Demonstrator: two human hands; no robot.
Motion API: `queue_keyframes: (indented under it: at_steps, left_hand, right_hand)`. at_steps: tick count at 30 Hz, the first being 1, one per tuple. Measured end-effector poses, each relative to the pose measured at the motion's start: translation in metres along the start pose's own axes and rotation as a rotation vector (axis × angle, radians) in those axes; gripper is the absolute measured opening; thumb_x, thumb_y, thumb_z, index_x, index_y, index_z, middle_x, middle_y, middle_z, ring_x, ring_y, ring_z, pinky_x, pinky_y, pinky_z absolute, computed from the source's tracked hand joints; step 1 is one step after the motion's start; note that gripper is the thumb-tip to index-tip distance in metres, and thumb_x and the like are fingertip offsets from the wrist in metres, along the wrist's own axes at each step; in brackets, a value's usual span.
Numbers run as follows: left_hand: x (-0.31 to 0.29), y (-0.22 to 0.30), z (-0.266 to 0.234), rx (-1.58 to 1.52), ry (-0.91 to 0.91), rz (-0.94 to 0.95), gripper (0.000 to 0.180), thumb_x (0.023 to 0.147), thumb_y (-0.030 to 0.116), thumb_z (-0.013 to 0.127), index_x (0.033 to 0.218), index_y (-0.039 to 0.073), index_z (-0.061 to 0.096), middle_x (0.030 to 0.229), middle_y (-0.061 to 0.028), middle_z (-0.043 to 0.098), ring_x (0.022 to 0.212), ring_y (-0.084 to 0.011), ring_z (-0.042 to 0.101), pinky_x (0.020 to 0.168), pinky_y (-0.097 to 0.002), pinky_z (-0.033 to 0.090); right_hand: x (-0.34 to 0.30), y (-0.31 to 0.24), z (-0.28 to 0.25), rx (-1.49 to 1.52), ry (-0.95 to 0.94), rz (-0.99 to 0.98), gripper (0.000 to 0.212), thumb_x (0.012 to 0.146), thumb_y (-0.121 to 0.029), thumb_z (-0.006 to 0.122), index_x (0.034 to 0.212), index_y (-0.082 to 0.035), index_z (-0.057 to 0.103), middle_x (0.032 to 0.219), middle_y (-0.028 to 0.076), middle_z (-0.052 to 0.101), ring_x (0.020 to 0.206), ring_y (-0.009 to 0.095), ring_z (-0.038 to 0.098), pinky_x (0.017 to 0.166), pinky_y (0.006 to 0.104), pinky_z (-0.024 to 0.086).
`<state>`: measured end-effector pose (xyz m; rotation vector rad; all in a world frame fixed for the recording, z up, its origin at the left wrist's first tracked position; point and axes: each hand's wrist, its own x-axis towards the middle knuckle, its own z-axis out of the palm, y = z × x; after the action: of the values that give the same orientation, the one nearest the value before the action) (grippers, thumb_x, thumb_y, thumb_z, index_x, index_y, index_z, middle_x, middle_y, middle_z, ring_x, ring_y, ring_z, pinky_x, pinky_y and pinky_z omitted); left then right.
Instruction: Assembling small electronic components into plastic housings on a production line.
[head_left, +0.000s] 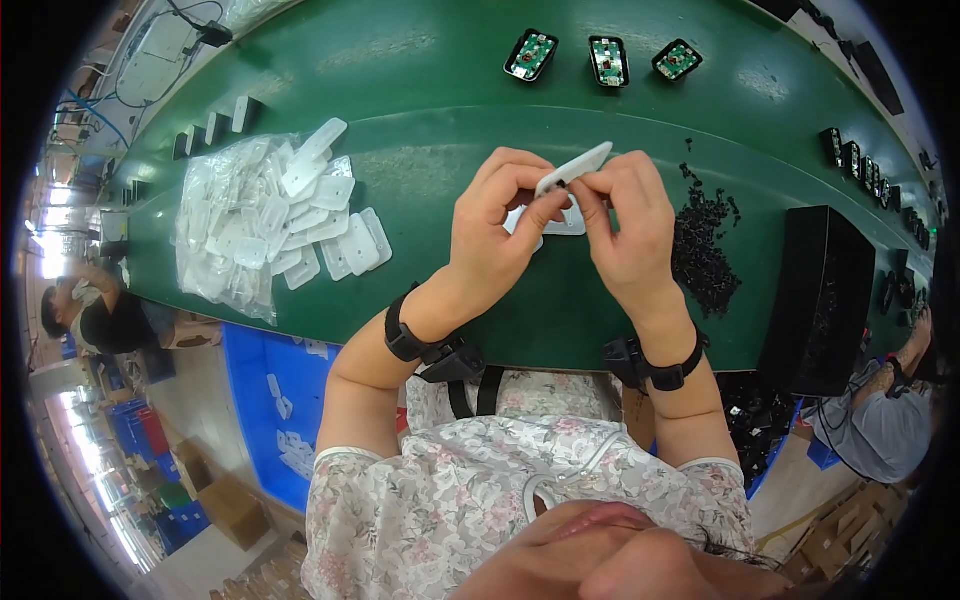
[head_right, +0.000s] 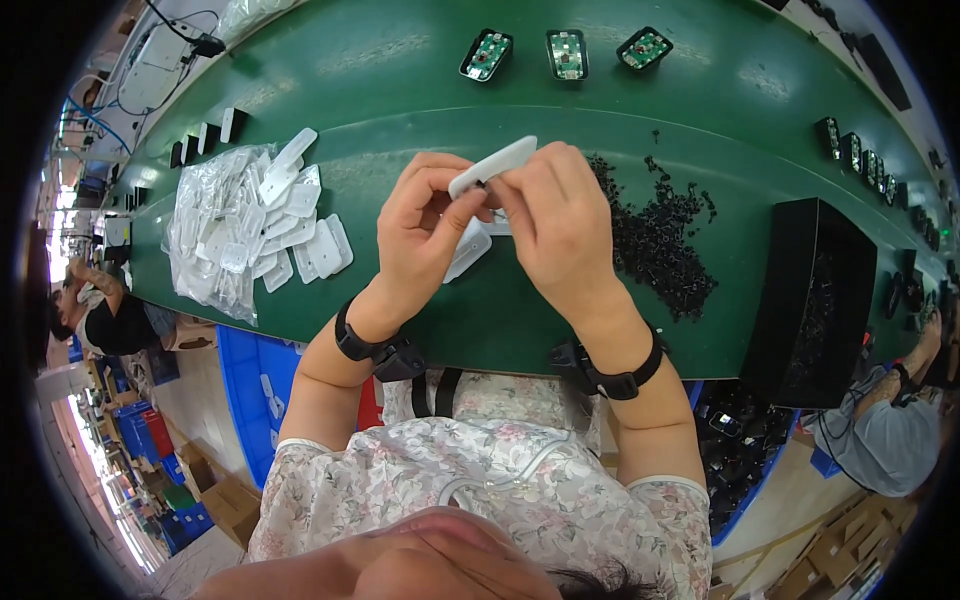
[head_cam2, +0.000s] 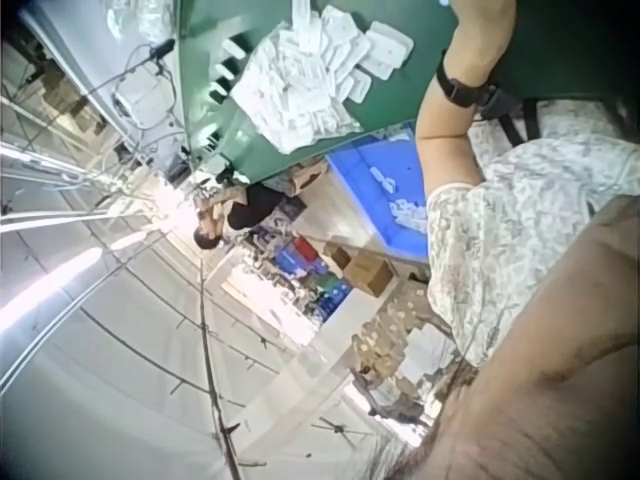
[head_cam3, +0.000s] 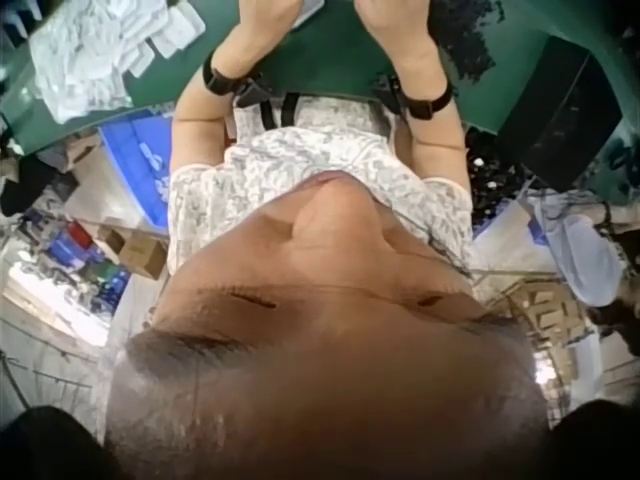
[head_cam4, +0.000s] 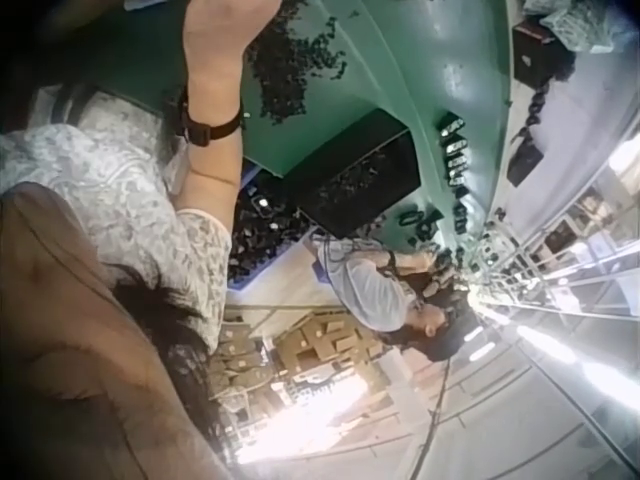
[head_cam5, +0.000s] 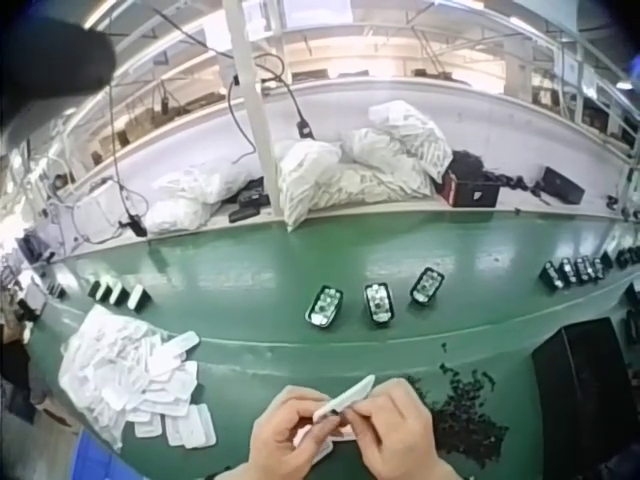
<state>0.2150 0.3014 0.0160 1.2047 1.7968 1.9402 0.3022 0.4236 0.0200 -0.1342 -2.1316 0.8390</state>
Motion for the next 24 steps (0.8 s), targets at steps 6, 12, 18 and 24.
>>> queue_keyframes:
  at_steps: [6,12,18,24]
  left_hand:
    - [0.002,0.001,-0.004,-0.14,0.022,-0.1,0.004,0.085,0.0,0.057,0.087,-0.003,0.056,0.091,-0.0079,0.053,0.072,-0.0122,0.06,0.058,-0.0217,0.048]
    - [0.004,0.008,-0.007,-0.233,-0.04,-0.219,0.006,0.086,0.003,0.057,0.087,-0.004,0.056,0.089,-0.0062,0.053,0.069,-0.0107,0.059,0.056,-0.0213,0.047]
    - [0.001,0.014,-0.009,-0.1,-0.167,-0.193,0.006,0.085,0.002,0.058,0.084,-0.004,0.057,0.086,-0.0065,0.053,0.064,-0.0099,0.059,0.054,-0.0208,0.046]
    - [-0.017,0.025,-0.021,-0.069,-0.142,-0.156,0.011,0.087,-0.003,0.05,0.095,-0.004,0.058,0.085,-0.0074,0.053,0.065,-0.0119,0.06,0.056,-0.0225,0.048]
  right_hand:
    - [-0.003,0.0,0.0,0.006,0.036,-0.057,0.014,0.078,-0.005,0.067,0.084,-0.004,0.054,0.083,0.004,0.05,0.066,0.014,0.046,0.055,0.0271,0.037]
    - [0.002,-0.002,-0.013,0.183,0.011,0.255,0.026,0.076,-0.012,0.072,0.096,-0.005,0.057,0.087,-0.002,0.05,0.066,0.005,0.04,0.055,0.0199,0.033]
    - [0.003,-0.001,-0.03,0.554,-0.349,0.599,0.015,0.078,-0.008,0.07,0.085,-0.004,0.057,0.072,-0.005,0.051,0.062,0.001,0.044,0.053,0.0166,0.034]
    - [0.003,-0.02,-0.027,0.38,-0.355,0.45,0.016,0.075,-0.008,0.071,0.082,-0.004,0.057,0.072,-0.002,0.052,0.063,0.003,0.045,0.055,0.0176,0.035]
